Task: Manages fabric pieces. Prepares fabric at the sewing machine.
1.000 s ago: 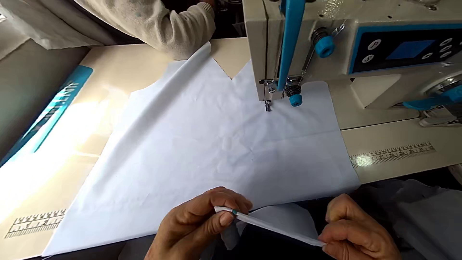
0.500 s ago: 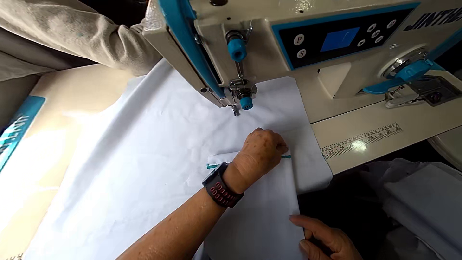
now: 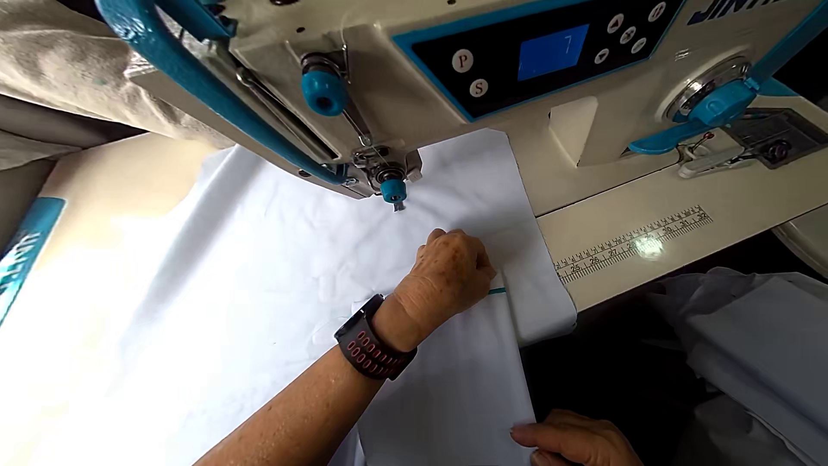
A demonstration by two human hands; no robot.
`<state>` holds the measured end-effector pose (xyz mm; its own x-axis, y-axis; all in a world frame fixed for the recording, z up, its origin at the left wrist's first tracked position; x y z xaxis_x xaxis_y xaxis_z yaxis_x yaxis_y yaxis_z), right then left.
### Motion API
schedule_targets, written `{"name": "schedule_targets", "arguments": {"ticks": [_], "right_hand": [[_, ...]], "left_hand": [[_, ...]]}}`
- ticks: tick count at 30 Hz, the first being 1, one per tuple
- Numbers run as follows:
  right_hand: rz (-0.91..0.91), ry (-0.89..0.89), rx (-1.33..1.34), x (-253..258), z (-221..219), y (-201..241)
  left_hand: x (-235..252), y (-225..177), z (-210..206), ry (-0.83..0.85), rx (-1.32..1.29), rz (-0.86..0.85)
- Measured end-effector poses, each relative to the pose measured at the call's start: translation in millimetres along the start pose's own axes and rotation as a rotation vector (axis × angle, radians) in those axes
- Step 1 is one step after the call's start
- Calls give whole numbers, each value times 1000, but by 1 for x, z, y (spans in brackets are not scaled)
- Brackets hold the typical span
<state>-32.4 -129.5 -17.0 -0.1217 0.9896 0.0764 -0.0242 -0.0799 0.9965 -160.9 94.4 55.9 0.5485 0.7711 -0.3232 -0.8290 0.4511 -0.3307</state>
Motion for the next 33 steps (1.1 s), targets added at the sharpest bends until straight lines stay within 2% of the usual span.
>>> {"name": "schedule_targets", "arguments": {"ticks": [9,15,17,22,24,28,33], "right_hand": [[33,12,-21,0,11,5],[-8,10,-9,-1,11,-2],[-38,6,-4,-2,12,-5],[-75,-1,4,-3,12,-9],[-76,5,9,-3,11,-10],[-80,14,1,-2,11,-11],[-70,66,6,-1,14,-13]], "left_hand": [[1,2,-4,-43,-9,3],[2,-1,-4,-45,6,32],[-2,-2,-9,-130,1,4],[-12,-1,-39,-569,55,-303],[-18,-4,-47,-679,130,-359],[-28,-13,-62,-800,270,-363],[-42,-17,-87,-820,297,-259]]}}
Point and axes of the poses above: each hand's wrist, its own x-axis towards the middle knuckle, its own z-axis out of the back of the hand, y = z × x, the point moved 1 cm from there along x, towards the middle knuckle, and after that the axes turned 7 degrees about x, right-handed, at the moved point
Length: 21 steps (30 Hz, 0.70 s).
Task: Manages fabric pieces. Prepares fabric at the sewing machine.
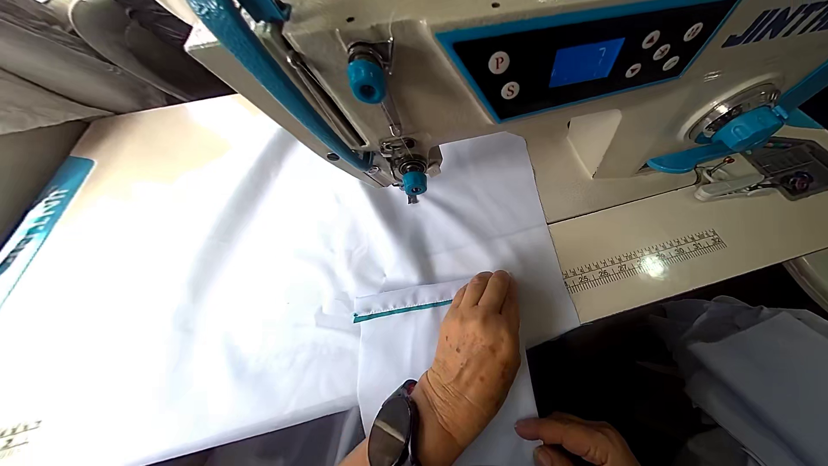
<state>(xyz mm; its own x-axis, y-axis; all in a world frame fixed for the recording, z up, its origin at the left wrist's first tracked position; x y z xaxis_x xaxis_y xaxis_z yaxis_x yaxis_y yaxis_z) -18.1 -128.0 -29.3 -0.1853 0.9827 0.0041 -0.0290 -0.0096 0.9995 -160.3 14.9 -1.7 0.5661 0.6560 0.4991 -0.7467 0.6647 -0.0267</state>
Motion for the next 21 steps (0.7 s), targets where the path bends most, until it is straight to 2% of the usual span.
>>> {"name": "schedule_targets", "arguments": {"ticks": [3,5,8,10,11,13,15,18,19,20,21], "right_hand": [[24,165,-101,6,20,9],[107,206,-226,25,51,26],[314,48,-399,87,101,48],[454,-52,-608,152,112,55],[483,-44,-698,186,109,56],[435,69,-806,254,94,56],[257,171,-912,304,70,62],[-99,256,-991,332,31,92],[-131,203,-996,335,24,93],[-65,90,-1009,338,23,79],[83,-68,-1057,343,27,52]], "left_hand": [[-17,-4,-4,30,-7,79],[-24,-7,-6,45,-18,120],[-29,-9,-10,10,-1,148],[-31,-3,-10,-4,3,138],[-34,4,-8,2,-4,131],[-45,28,0,19,-29,129],[-59,59,10,39,-61,130],[-70,97,20,54,-83,123],[-69,104,20,58,-79,120],[-67,110,19,61,-66,116],[-65,116,18,67,-55,109]]}}
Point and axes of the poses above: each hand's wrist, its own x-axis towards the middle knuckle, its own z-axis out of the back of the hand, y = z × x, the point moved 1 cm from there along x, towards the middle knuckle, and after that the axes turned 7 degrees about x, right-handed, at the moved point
